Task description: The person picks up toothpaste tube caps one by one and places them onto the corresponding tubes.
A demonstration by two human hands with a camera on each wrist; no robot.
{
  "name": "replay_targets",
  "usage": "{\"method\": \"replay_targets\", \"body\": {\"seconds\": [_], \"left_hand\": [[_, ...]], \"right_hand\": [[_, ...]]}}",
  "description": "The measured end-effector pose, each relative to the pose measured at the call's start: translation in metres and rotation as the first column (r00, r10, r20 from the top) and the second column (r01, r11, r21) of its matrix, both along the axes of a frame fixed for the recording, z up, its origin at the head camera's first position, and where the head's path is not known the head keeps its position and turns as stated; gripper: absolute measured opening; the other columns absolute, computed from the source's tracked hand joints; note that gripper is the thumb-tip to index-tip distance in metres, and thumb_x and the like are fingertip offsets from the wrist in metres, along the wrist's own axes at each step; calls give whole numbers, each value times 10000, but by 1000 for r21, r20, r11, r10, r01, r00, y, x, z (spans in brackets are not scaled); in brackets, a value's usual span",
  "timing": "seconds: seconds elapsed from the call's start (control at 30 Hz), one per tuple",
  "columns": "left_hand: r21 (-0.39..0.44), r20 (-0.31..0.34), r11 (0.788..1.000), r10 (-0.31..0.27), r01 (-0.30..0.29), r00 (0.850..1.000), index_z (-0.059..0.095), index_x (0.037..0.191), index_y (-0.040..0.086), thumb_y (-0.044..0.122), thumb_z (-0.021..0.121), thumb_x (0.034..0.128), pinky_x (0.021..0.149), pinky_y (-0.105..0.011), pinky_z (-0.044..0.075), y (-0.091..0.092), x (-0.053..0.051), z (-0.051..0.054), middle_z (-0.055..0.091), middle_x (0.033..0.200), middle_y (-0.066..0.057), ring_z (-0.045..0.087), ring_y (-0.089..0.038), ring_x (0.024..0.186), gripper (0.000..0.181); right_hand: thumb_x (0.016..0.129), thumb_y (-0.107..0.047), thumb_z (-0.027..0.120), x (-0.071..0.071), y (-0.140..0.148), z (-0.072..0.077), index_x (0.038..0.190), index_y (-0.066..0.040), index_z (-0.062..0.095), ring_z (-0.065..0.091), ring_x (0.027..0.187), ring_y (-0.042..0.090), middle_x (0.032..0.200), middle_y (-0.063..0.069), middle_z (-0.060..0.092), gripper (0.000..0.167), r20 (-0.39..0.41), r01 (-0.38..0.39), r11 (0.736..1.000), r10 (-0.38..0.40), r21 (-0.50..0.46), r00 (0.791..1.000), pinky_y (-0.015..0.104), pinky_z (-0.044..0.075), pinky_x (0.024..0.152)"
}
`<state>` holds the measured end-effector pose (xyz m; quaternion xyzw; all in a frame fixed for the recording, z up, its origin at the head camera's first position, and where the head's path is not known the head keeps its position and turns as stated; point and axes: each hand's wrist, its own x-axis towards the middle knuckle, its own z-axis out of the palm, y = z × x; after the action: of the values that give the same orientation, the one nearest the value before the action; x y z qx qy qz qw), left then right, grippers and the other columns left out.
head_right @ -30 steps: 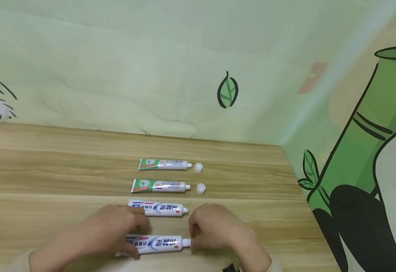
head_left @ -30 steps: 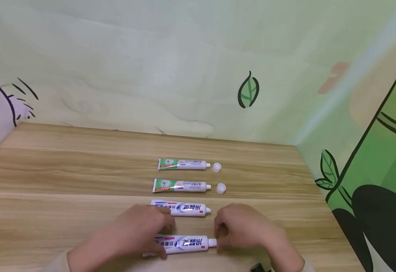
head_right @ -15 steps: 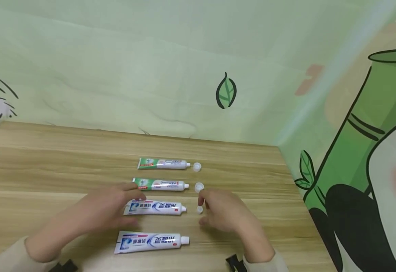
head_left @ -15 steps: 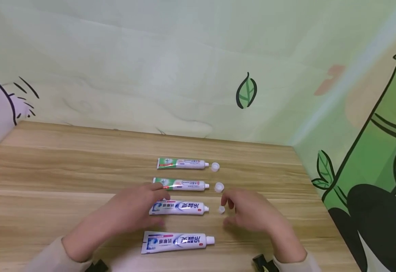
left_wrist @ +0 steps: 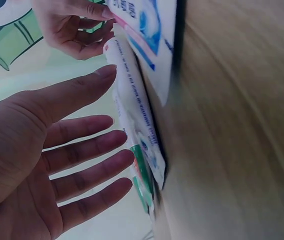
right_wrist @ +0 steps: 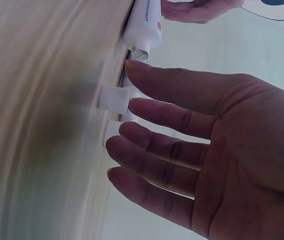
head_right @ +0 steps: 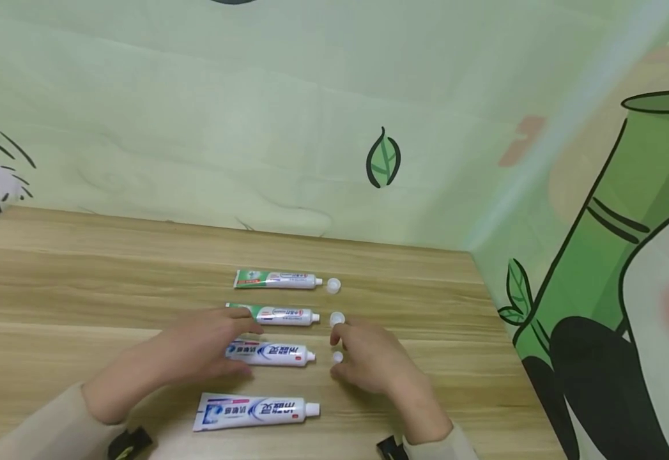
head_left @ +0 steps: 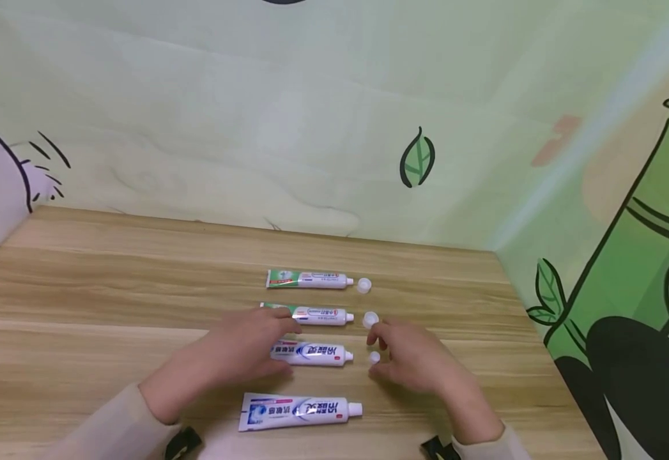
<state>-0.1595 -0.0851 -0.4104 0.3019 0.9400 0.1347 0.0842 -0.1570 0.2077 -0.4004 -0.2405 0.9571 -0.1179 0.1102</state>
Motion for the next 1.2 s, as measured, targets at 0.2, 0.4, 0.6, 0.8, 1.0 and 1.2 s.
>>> {"method": "replay_targets", "body": {"seconds": [0.2, 0.4, 0.6, 0.8, 1.0, 1.2], "left_hand": [[0, 25, 1000, 0, 0, 1000, 713, 1264, 149, 404, 870, 808, 969, -483, 562, 5, -5, -7, 697, 1289, -50, 686, -263, 1138, 545], [-19, -15, 1000, -24, 24, 1000, 743, 1133, 154, 386, 880, 796, 890, -428, 578, 8, -11, -11, 711, 1136, -19, 692, -218, 985, 431], [-20, -5, 999, -34, 33, 999, 748, 1025, 165, 360, 882, 804, 793, -379, 558, 9, -14, -11, 670, 990, 23, 610, -144, 823, 324], [-14, 16, 999, -40, 41, 999, 769, 1028, 153, 360, 867, 807, 783, -368, 545, 9, -14, -8, 655, 986, 27, 580, -132, 807, 319], [7, 21, 997, -74, 74, 997, 774, 1011, 141, 348, 847, 811, 705, -304, 488, 9, -17, -7, 566, 892, 66, 515, -110, 746, 297], [21, 20, 995, -97, 97, 995, 759, 978, 154, 329, 836, 805, 671, -278, 442, 8, -20, -9, 514, 883, 68, 494, -110, 736, 258]], "right_hand": [[812, -209, 870, -2, -1, -2, 1088, -129, 706, 584, 821, 138, 971, 12, 657, 331, 9, 2, 1000, -2, 0, 1000, 377, 512, 735], [832, -187, 854, -3, -1, -4, 1080, -129, 711, 606, 851, 143, 968, 0, 654, 292, -5, -10, 1000, 10, 2, 1000, 380, 529, 758], [854, -136, 828, -3, -2, -7, 1036, -123, 707, 590, 829, 132, 921, -17, 622, 220, -36, -47, 999, 47, 9, 998, 347, 518, 738], [899, -113, 775, -3, -4, -9, 996, -134, 715, 604, 839, 132, 932, -33, 632, 116, -47, -49, 999, 50, 19, 998, 353, 529, 754], [901, -114, 767, -3, -3, -8, 1001, -131, 732, 640, 875, 141, 958, -30, 656, 107, -65, -48, 999, 49, 15, 997, 374, 554, 795], [913, -108, 750, -4, 0, -7, 1010, -129, 740, 647, 887, 135, 960, -36, 657, 100, -60, -54, 998, 55, 9, 997, 379, 559, 814]]}}
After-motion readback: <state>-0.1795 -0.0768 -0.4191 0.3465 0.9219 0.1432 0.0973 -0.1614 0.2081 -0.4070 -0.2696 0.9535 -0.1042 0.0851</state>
